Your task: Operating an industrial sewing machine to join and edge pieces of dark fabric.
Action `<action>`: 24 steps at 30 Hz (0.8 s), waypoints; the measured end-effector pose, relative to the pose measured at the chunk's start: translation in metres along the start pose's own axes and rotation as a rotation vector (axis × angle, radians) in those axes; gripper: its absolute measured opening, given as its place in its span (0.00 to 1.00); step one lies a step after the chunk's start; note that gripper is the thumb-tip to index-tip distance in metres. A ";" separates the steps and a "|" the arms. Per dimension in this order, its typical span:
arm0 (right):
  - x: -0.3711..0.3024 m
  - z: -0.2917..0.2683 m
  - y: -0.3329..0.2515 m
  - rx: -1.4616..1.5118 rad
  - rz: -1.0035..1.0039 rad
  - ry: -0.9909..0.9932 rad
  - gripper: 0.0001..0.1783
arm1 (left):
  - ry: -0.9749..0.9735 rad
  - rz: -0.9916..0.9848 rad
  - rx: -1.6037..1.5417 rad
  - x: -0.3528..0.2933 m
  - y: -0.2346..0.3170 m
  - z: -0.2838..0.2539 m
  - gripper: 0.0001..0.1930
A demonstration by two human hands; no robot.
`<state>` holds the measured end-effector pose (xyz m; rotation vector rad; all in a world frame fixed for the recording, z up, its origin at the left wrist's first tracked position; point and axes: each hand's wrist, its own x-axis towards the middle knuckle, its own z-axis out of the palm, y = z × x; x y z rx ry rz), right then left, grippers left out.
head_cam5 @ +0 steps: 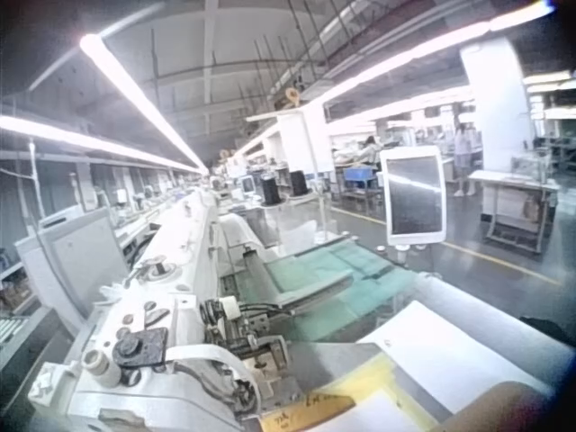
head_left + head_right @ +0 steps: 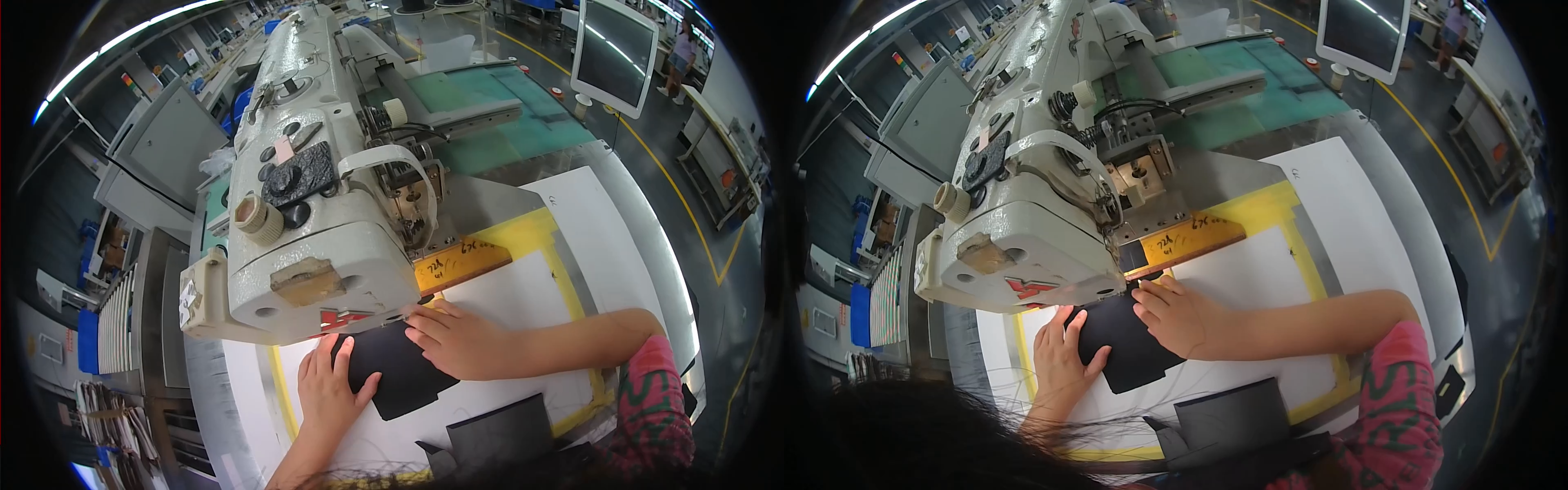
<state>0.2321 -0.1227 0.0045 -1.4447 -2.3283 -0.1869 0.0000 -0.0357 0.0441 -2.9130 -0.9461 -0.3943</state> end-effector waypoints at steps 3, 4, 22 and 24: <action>-0.015 -0.009 0.012 0.083 -0.024 0.012 0.20 | 0.006 -0.009 -0.011 -0.002 0.000 0.003 0.32; -0.021 -0.012 0.016 0.157 0.037 -0.001 0.19 | 0.006 -0.010 -0.009 -0.002 0.001 0.003 0.32; -0.004 -0.017 0.030 1.021 0.531 0.161 0.11 | 0.019 0.142 -0.665 0.039 0.060 0.027 0.16; 0.002 -0.016 0.035 1.117 0.670 0.108 0.12 | 0.074 0.143 -0.638 0.040 0.062 0.030 0.15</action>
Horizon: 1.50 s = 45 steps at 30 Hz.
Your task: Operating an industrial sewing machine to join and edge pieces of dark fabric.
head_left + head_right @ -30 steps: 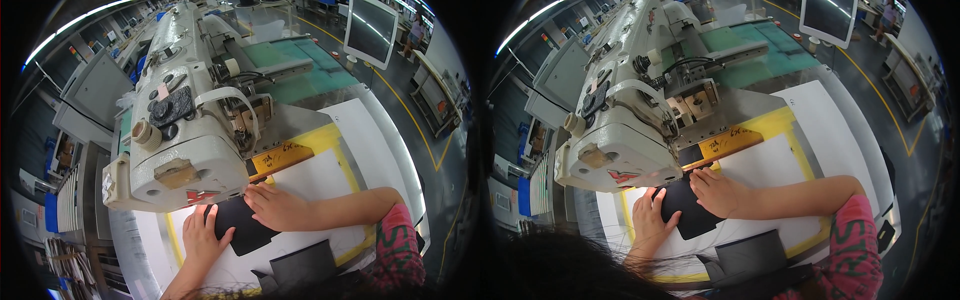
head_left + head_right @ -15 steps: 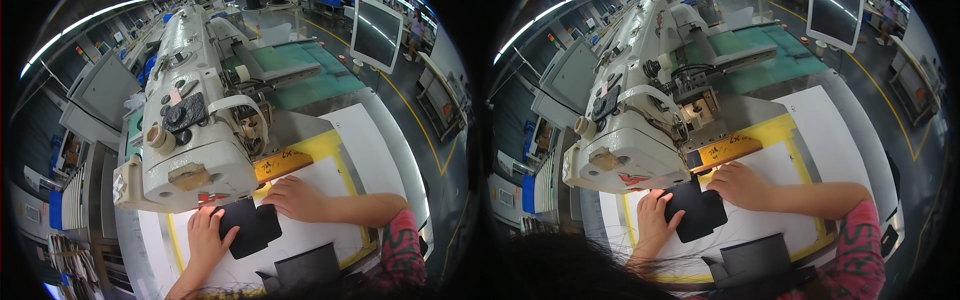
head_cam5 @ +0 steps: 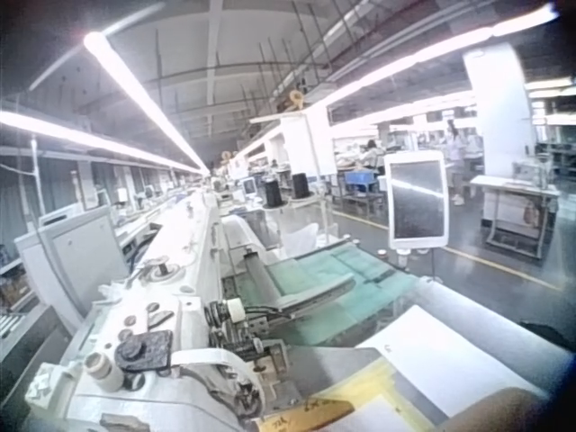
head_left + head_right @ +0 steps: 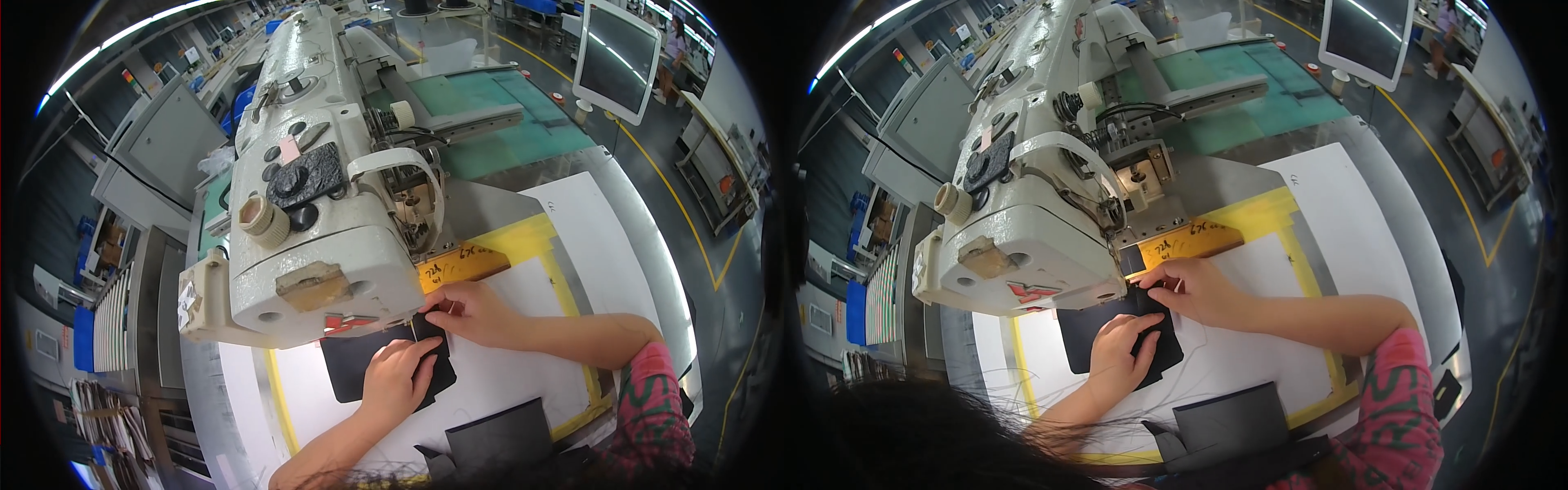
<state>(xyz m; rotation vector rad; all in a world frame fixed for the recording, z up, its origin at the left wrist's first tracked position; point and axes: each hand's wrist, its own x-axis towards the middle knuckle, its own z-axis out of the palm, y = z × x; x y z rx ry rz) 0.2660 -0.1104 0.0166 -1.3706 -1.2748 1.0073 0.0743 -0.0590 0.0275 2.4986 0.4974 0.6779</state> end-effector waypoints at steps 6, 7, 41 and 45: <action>0.011 0.001 -0.001 -0.417 -0.264 0.053 0.09 | 0.045 -0.120 0.192 -0.004 0.008 -0.001 0.16; 0.013 0.003 0.003 -0.416 -0.263 0.053 0.09 | 0.044 -0.120 0.191 -0.004 0.008 0.000 0.16; -0.012 -0.001 0.010 -1.030 -0.680 0.049 0.14 | -0.079 -0.027 0.487 -0.006 -0.004 0.008 0.28; -0.014 -0.002 0.006 -1.184 -0.650 -0.056 0.15 | -0.090 -0.032 0.486 -0.006 -0.002 0.006 0.29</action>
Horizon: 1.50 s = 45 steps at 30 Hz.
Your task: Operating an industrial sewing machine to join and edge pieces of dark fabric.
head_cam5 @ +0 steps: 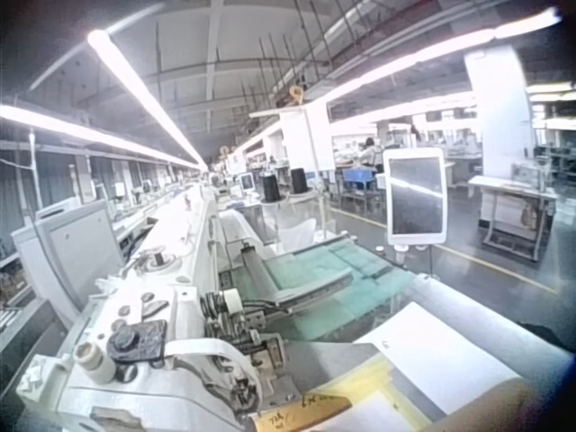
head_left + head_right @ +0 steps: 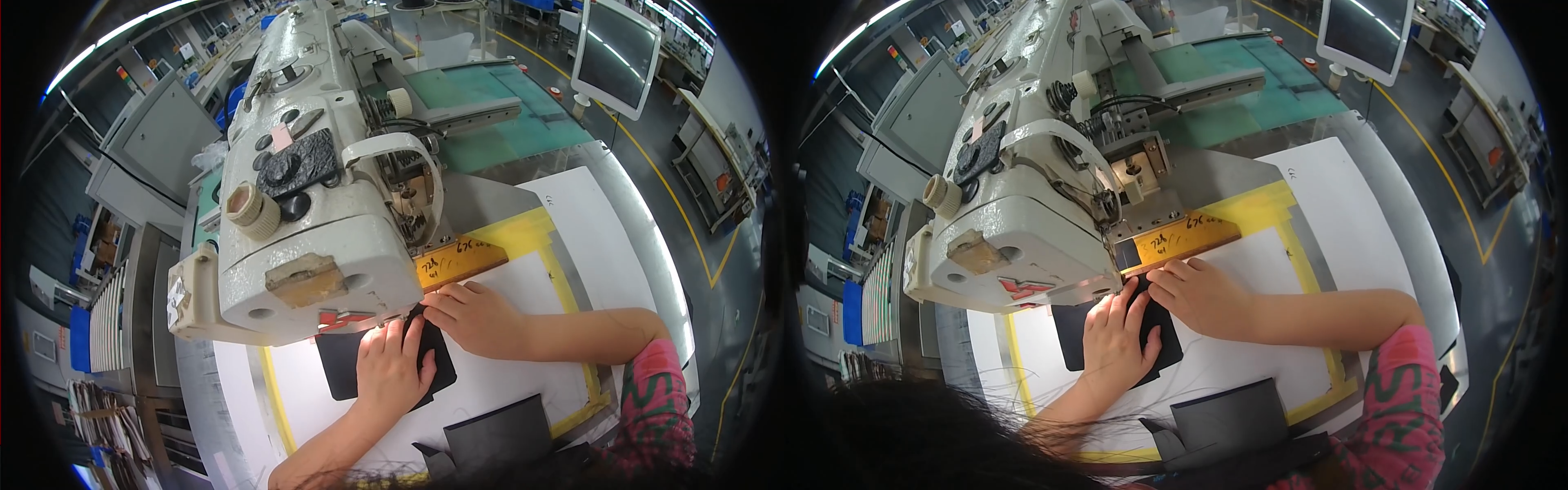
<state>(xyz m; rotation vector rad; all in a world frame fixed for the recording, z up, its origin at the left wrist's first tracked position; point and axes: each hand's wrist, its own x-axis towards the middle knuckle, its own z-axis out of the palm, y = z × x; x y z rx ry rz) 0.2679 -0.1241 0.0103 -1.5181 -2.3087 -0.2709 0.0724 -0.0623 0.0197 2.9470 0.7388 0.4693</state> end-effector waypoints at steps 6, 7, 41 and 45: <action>-0.004 0.002 -0.004 0.035 0.053 0.086 0.18 | 0.021 0.009 -0.012 -0.001 0.003 0.000 0.28; -0.004 0.002 -0.004 0.038 0.050 0.086 0.18 | 0.020 0.005 -0.011 0.000 0.003 -0.001 0.28; 0.000 0.000 0.000 0.144 0.065 0.160 0.16 | 0.001 -0.003 0.029 0.001 0.004 -0.005 0.27; -0.001 0.003 0.002 0.185 0.076 0.163 0.16 | 0.012 0.004 0.041 0.001 0.004 -0.005 0.26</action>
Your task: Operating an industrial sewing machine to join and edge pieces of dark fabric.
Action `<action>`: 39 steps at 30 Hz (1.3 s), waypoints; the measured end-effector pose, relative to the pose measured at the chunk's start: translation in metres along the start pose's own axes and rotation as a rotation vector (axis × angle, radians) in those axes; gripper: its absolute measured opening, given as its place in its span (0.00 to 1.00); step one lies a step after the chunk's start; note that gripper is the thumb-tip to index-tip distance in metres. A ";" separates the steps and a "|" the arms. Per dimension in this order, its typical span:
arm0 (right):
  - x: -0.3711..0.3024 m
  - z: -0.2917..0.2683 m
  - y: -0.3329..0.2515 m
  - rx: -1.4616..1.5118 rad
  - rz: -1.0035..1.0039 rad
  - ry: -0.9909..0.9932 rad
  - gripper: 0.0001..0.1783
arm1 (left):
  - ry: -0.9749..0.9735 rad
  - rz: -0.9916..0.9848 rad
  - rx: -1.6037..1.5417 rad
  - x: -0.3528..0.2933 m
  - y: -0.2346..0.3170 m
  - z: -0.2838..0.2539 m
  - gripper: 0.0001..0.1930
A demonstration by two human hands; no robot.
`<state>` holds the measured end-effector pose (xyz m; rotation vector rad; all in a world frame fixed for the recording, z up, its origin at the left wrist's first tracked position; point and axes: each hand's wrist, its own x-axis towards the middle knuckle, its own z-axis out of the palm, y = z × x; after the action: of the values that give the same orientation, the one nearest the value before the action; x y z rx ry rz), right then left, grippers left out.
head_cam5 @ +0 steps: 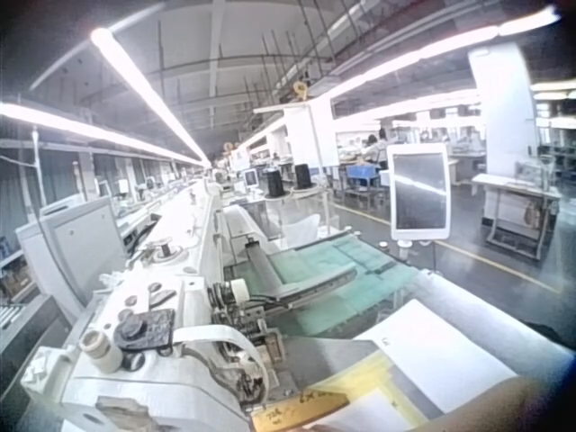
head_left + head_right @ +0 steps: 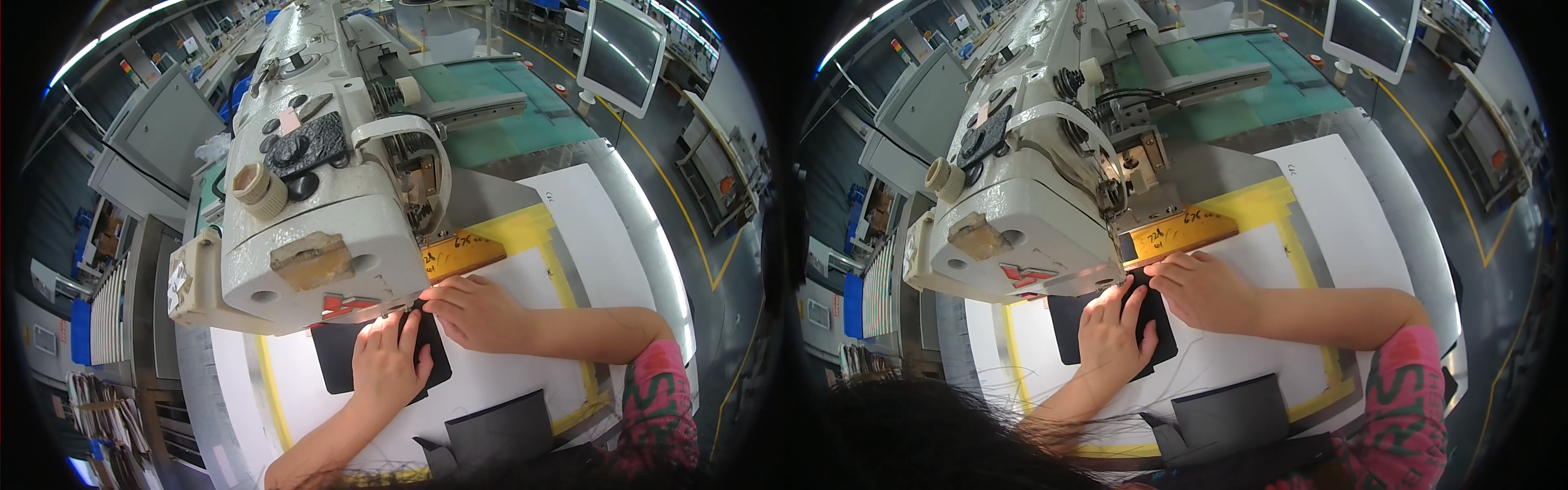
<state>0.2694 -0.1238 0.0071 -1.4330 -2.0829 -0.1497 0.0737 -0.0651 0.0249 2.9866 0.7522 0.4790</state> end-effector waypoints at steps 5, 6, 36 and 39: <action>-0.002 -0.003 0.001 0.004 -0.003 0.018 0.15 | 0.016 -0.008 0.006 0.002 0.004 0.000 0.27; -0.002 -0.002 0.001 0.011 0.002 0.029 0.15 | 0.021 -0.008 0.017 0.002 0.004 -0.001 0.27; 0.004 -0.035 -0.073 0.014 -0.248 -0.550 0.29 | -0.173 0.488 -0.482 -0.077 0.085 -0.020 0.30; 0.016 -0.033 -0.104 -0.214 -0.233 -0.660 0.25 | -0.320 0.491 -0.464 -0.095 0.057 -0.022 0.30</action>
<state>0.1878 -0.1676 0.0671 -1.4928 -2.8467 0.0170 0.0136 -0.1605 0.0243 2.6723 -0.1157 0.1406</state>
